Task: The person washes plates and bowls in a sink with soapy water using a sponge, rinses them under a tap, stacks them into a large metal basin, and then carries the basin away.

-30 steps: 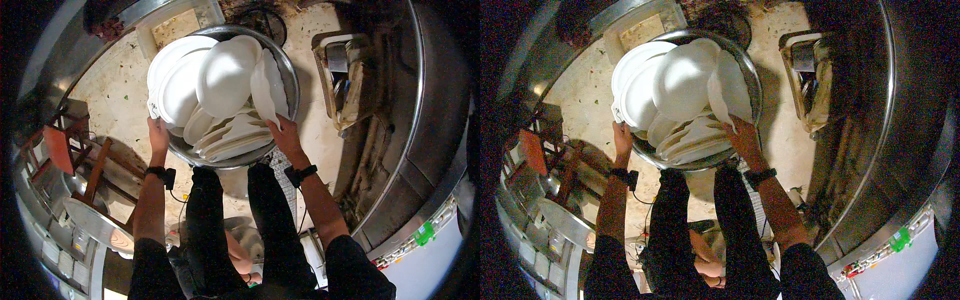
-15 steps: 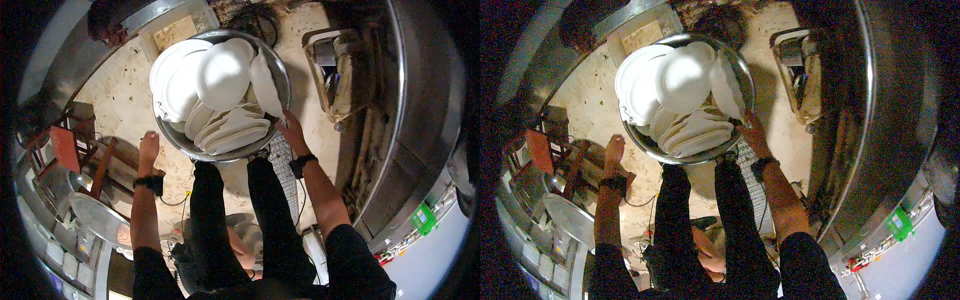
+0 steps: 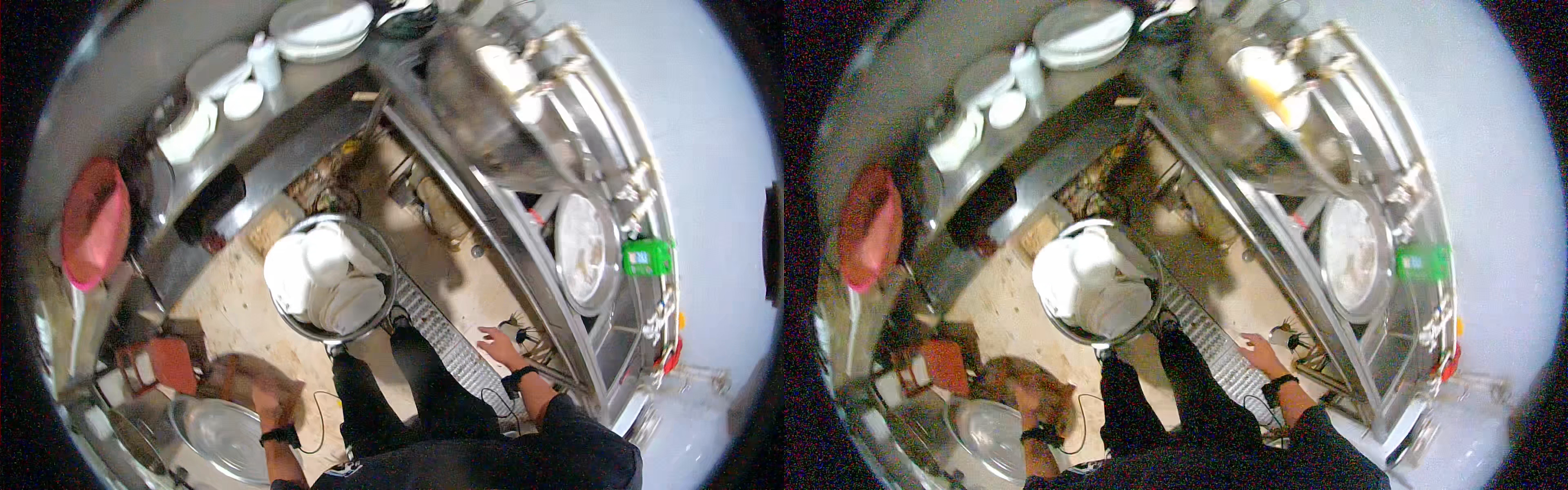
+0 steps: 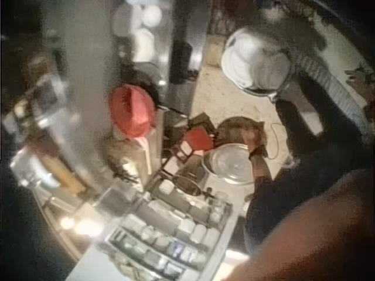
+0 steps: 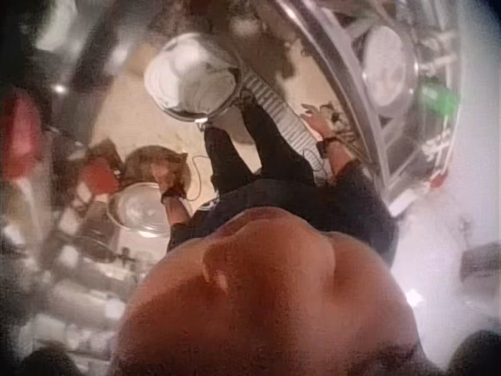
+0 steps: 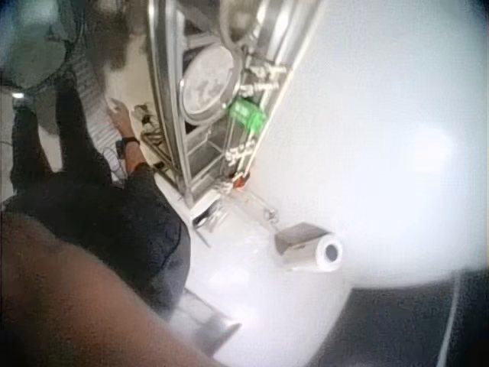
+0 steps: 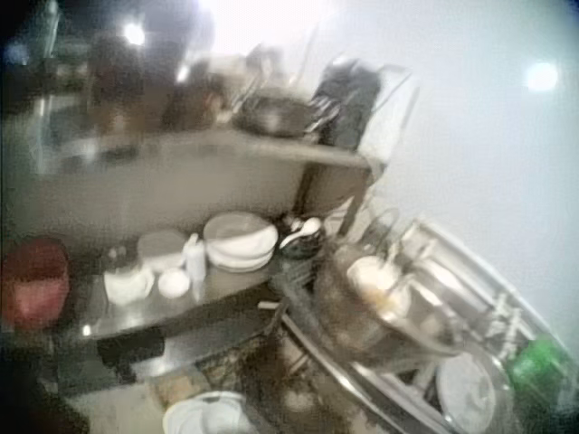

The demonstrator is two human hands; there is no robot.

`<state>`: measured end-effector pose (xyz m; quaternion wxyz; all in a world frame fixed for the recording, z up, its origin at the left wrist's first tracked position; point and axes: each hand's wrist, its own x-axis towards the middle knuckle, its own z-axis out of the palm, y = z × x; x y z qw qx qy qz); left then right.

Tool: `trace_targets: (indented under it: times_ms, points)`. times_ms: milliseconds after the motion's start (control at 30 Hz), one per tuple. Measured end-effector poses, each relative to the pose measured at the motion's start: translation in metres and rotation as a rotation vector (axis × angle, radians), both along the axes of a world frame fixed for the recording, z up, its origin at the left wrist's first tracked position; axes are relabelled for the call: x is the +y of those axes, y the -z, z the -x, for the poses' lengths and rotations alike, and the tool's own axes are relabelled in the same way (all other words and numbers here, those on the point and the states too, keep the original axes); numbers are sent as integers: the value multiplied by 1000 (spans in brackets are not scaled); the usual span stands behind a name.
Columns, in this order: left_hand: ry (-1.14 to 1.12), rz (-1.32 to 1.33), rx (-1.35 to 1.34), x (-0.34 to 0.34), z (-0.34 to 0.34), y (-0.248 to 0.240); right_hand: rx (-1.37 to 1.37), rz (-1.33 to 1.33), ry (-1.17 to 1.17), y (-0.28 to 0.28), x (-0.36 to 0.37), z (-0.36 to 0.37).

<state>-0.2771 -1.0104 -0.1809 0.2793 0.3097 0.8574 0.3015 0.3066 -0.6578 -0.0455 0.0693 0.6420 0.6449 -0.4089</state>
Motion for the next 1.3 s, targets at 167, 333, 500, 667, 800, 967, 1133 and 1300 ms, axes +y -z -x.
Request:
trace_targets:
  times_ms: [167, 333, 500, 667, 800, 967, 1133, 1300]
  points:
    - [33, -124, -378, 69, 51, -57, 182, -358, 336, -78, -13, -46]
    - [236, -61, -168, 219, 12, -200, 119, -541, 417, -125, -33, -115]
    - [323, -209, -83, 304, -38, -252, 219, -621, 457, -166, 6, -140]
    - [505, -88, 225, 389, -155, -314, 218, -710, 395, -141, 52, -228]
    - [556, -58, 307, 446, -234, -356, -102, -742, 245, -109, 68, -266]
    - [518, -199, 70, 543, -321, -420, 28, -504, 419, -90, 90, -273]
    - [348, -242, -422, 660, -381, -465, 109, -441, 426, -92, 96, -287]
    - [99, -147, -780, 789, -390, -449, 216, -504, 462, -91, 90, -295]
